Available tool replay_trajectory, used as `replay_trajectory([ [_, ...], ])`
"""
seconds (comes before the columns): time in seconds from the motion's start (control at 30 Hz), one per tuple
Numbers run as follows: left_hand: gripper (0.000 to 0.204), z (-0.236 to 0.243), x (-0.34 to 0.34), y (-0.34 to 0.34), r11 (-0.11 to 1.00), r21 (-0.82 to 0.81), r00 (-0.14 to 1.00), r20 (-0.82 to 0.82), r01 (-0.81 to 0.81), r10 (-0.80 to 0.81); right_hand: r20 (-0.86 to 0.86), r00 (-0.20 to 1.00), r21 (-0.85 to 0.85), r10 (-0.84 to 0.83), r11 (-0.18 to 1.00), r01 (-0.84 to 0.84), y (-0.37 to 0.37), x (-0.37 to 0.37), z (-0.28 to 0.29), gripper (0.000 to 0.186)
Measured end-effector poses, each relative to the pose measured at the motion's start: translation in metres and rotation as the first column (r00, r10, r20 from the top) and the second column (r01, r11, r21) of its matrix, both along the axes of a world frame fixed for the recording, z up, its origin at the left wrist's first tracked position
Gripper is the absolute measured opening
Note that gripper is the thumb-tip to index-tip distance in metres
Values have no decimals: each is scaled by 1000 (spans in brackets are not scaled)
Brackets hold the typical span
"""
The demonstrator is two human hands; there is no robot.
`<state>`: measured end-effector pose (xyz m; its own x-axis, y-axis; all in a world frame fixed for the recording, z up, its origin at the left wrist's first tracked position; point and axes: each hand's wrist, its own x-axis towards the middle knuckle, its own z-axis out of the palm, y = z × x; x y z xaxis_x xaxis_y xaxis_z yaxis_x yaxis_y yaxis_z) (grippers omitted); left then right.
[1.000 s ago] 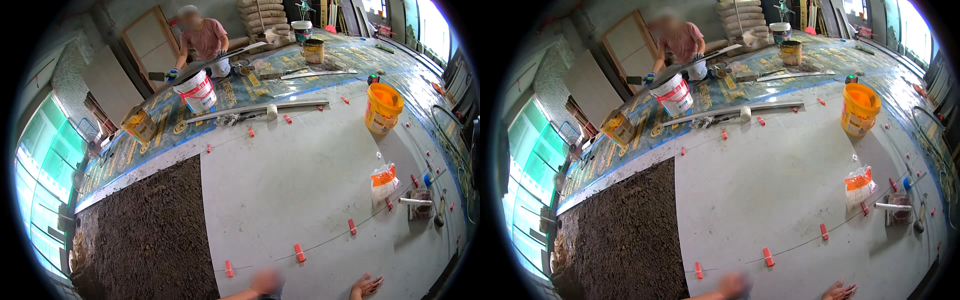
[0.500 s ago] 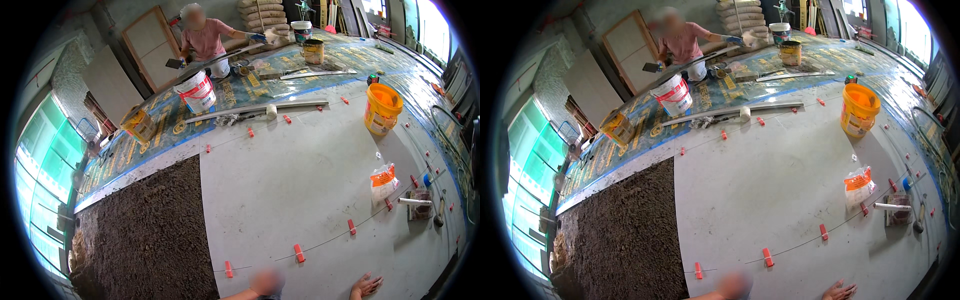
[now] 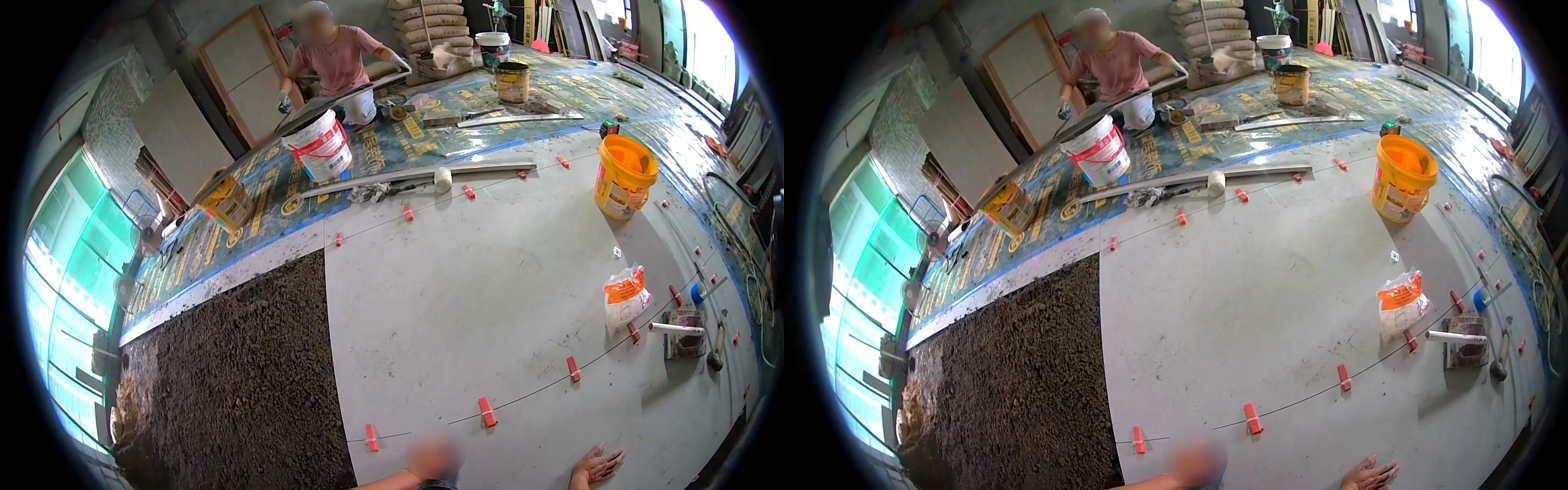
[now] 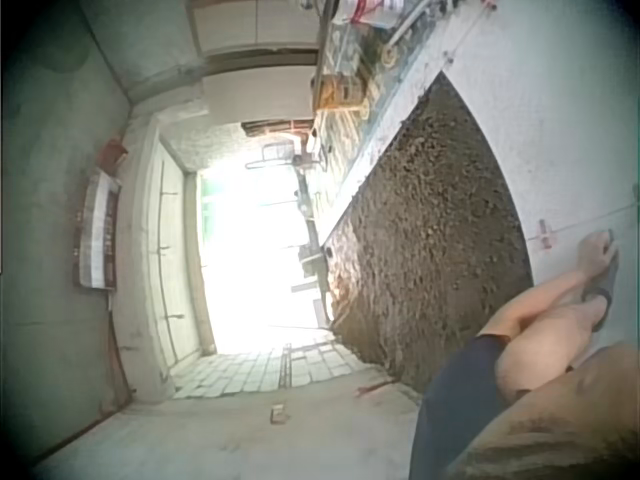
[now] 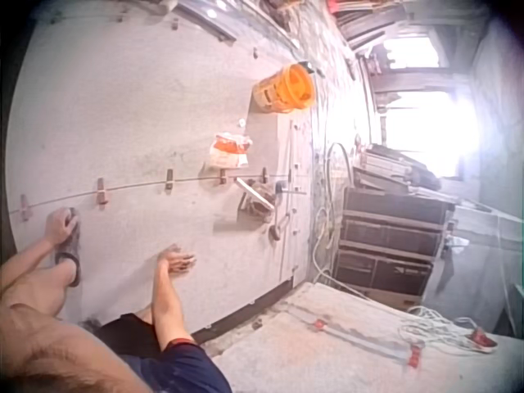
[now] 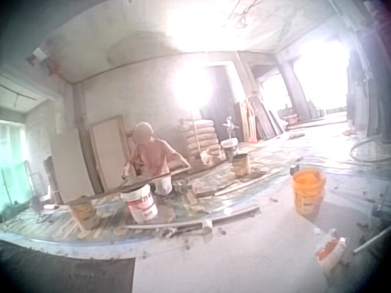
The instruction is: The person applies mortar to the floor using a notched trowel and places large floor tiles into position, using leveling clips and spacers to align them.
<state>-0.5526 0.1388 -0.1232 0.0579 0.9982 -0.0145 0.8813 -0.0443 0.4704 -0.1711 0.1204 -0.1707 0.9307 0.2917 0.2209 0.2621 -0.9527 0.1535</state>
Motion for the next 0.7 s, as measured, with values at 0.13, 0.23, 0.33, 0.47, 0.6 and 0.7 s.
replay_trajectory([
  [0.13, 16, -4, -5, 0, 993, 101, 998, 16, 55, -56, 4, 1000, 1, 0, 1000, 0, -1, 1, -4, 66],
  [0.23, 19, -8, -6, 2, 952, 297, 997, -46, 74, -63, 7, 1000, 2, -1, 1000, 1, -1, 1, -4, 66],
  [0.33, 19, -1, -7, 5, 918, 385, 994, -67, 101, -81, 8, 1000, 4, -3, 1000, 3, 1, 1, -3, 66],
  [0.47, 13, 15, -9, 7, 995, 26, 986, 130, 101, -103, 10, 1000, 6, -2, 1000, 2, 2, 2, -2, 66],
  [0.6, 14, 13, -10, 7, 994, -16, 987, 116, 110, -107, 12, 1000, 3, -1, 1000, 1, -3, 6, -6, 66],
  [0.7, 28, 15, -7, 6, 987, 128, 989, 101, 93, -106, 13, 1000, -1, 7, 1000, -7, -5, 10, -12, 66],
])
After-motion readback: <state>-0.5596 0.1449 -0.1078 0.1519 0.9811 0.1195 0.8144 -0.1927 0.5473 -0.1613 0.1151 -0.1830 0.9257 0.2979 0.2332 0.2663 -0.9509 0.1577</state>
